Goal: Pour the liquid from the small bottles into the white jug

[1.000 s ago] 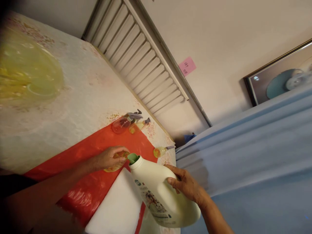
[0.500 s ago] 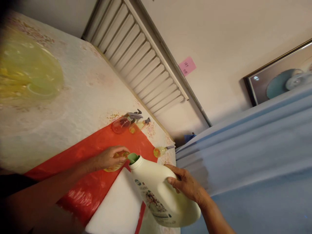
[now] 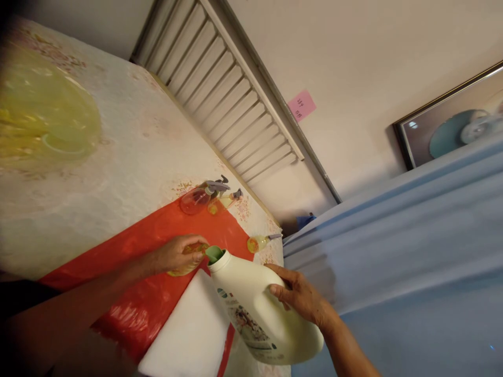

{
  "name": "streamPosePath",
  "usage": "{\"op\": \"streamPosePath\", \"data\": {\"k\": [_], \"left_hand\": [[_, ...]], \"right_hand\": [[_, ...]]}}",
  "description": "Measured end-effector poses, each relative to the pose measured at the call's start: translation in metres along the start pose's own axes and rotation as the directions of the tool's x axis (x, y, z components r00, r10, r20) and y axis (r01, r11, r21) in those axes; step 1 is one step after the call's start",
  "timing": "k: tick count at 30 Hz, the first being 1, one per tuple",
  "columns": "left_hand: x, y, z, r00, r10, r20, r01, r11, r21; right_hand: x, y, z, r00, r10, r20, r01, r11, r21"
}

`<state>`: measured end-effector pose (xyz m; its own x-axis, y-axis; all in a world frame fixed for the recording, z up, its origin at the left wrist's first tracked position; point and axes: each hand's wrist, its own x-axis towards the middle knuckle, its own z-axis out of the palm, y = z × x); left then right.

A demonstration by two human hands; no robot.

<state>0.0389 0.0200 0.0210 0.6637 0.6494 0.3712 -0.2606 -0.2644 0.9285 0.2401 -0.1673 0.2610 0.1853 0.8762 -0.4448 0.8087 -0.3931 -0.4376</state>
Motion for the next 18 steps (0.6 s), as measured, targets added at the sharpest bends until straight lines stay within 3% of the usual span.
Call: {"op": "streamPosePath", "data": {"k": [18], "left_hand": [[-0.0015, 0.0038, -0.0015, 1.0, -0.003, 0.011, 0.003, 1.0, 0.01]], "right_hand": [[-0.0001, -0.0052, 0.0012, 1.0, 0.019, -0.001, -0.019, 1.0, 0.016]]}}
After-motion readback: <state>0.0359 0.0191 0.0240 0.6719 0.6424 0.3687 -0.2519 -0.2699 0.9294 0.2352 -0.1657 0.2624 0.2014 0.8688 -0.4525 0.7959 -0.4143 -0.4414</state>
